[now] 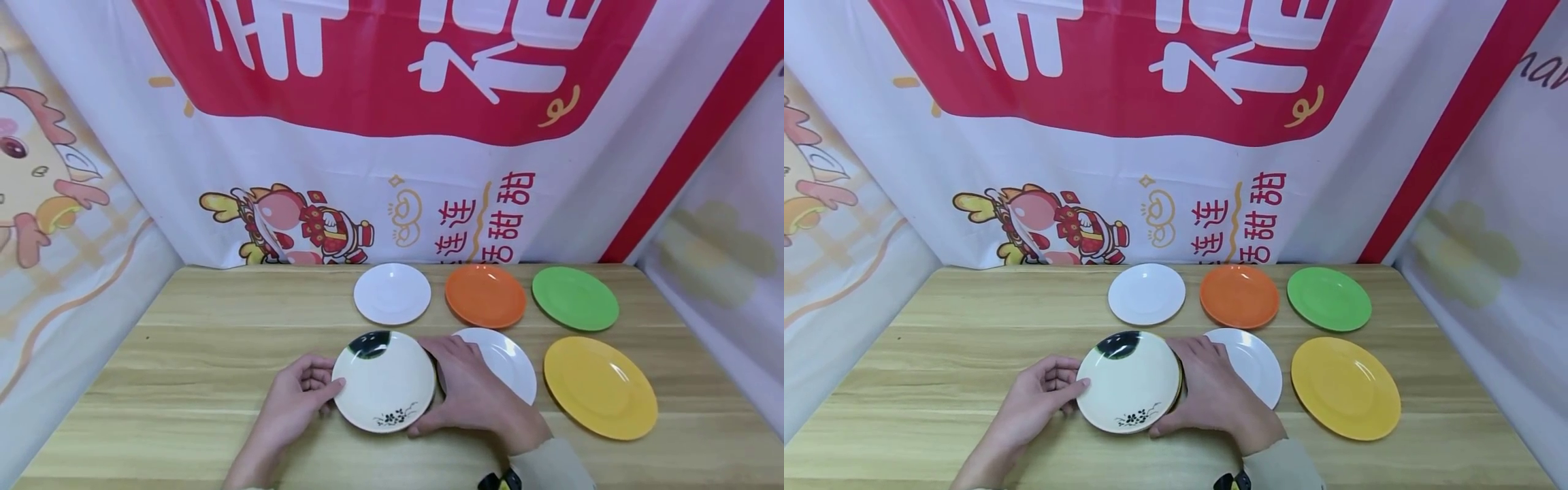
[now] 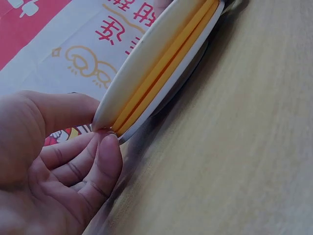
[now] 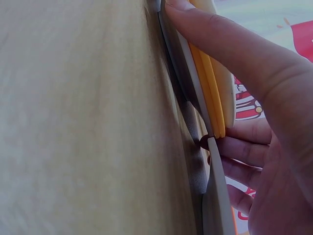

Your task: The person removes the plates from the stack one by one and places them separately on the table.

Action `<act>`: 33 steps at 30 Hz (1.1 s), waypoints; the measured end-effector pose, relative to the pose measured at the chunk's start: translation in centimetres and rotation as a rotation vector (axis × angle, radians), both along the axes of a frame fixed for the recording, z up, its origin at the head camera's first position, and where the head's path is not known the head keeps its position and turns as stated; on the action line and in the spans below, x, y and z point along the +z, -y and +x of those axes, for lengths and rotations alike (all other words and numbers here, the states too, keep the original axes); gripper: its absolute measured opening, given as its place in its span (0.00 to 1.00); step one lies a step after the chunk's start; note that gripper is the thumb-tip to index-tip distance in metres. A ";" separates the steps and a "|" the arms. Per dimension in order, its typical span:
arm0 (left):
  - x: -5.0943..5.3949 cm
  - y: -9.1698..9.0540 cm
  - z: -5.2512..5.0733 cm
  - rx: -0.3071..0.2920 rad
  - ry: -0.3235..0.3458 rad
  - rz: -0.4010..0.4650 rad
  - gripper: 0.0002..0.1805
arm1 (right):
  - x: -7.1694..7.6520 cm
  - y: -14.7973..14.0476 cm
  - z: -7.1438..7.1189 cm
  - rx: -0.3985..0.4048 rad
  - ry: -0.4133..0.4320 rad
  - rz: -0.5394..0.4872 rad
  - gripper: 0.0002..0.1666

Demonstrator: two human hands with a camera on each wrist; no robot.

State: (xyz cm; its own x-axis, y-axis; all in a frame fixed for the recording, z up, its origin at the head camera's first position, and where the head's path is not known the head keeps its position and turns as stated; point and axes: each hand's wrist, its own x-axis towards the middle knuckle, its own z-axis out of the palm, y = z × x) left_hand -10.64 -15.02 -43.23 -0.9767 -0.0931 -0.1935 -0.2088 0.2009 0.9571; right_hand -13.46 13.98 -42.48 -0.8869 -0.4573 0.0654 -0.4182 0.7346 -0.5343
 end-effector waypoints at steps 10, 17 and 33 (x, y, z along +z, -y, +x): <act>-0.2 0.2 -0.4 0.050 0.023 0.045 0.19 | 0.0 -0.1 -0.2 -0.018 0.072 0.017 0.78; 0.5 1.7 -0.6 0.076 0.052 0.070 0.23 | 0.1 0.2 -0.3 -0.010 0.084 0.035 0.78; 2.9 6.9 -3.3 0.214 0.083 0.170 0.29 | -0.1 -0.2 -0.2 0.008 0.033 0.024 0.77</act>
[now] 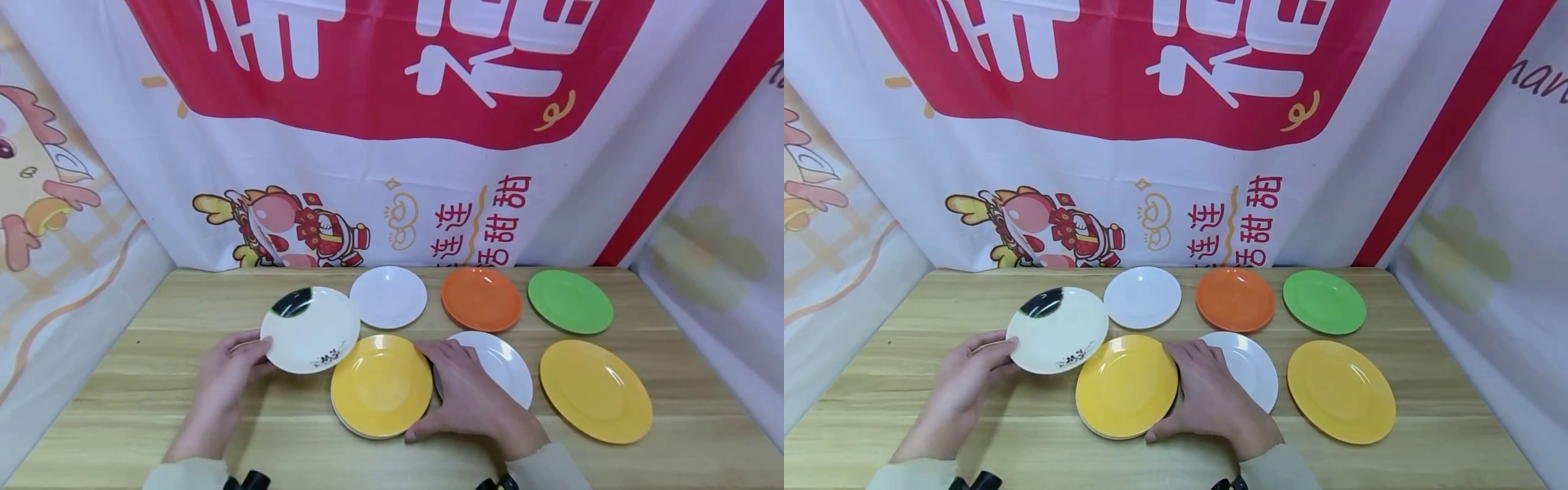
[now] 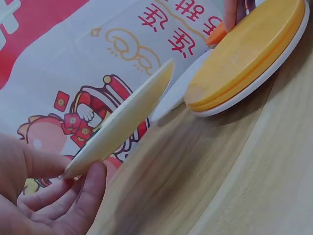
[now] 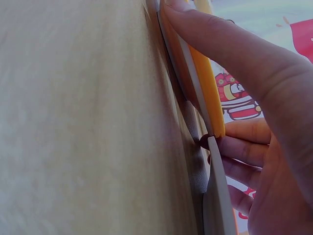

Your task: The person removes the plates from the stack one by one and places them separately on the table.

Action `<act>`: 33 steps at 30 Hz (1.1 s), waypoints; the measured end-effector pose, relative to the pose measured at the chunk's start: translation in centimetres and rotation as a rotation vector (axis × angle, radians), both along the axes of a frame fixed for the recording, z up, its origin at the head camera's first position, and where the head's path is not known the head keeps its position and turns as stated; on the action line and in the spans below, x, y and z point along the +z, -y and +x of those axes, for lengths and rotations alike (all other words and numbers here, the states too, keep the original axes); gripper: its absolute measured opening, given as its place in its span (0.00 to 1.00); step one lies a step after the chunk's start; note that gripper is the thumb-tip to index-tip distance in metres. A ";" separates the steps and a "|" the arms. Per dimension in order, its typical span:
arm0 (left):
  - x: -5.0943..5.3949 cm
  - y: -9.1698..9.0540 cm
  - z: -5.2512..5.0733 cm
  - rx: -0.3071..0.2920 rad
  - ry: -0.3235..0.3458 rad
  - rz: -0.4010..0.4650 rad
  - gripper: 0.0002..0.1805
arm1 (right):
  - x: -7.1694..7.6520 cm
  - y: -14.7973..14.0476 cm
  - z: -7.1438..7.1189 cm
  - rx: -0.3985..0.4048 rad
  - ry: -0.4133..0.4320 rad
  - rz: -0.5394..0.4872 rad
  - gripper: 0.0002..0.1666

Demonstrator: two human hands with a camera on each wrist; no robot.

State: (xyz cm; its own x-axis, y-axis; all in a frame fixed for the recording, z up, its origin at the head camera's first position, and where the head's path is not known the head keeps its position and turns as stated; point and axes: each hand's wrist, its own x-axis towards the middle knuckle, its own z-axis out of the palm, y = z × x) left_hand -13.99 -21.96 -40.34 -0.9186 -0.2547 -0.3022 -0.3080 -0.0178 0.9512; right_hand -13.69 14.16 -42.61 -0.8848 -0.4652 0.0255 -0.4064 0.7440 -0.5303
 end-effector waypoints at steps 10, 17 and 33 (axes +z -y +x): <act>-0.5 2.2 -2.8 0.073 0.103 0.095 0.36 | -0.1 -0.1 0.1 -0.001 -0.018 -0.007 0.77; -1.1 2.8 -4.1 0.093 0.117 0.157 0.37 | -0.3 -0.2 0.2 -0.012 0.000 -0.021 0.77; -1.3 2.0 -6.1 0.115 0.161 0.132 0.38 | -0.2 -0.1 0.1 -0.009 -0.002 -0.012 0.77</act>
State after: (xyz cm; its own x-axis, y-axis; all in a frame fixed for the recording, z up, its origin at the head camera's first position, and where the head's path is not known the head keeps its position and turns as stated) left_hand -20.06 -23.98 -41.65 -0.8233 -0.3033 -0.4798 -0.4439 -0.1826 0.8773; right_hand -13.59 14.29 -42.81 -0.8891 -0.4566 0.0328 -0.4006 0.7414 -0.5383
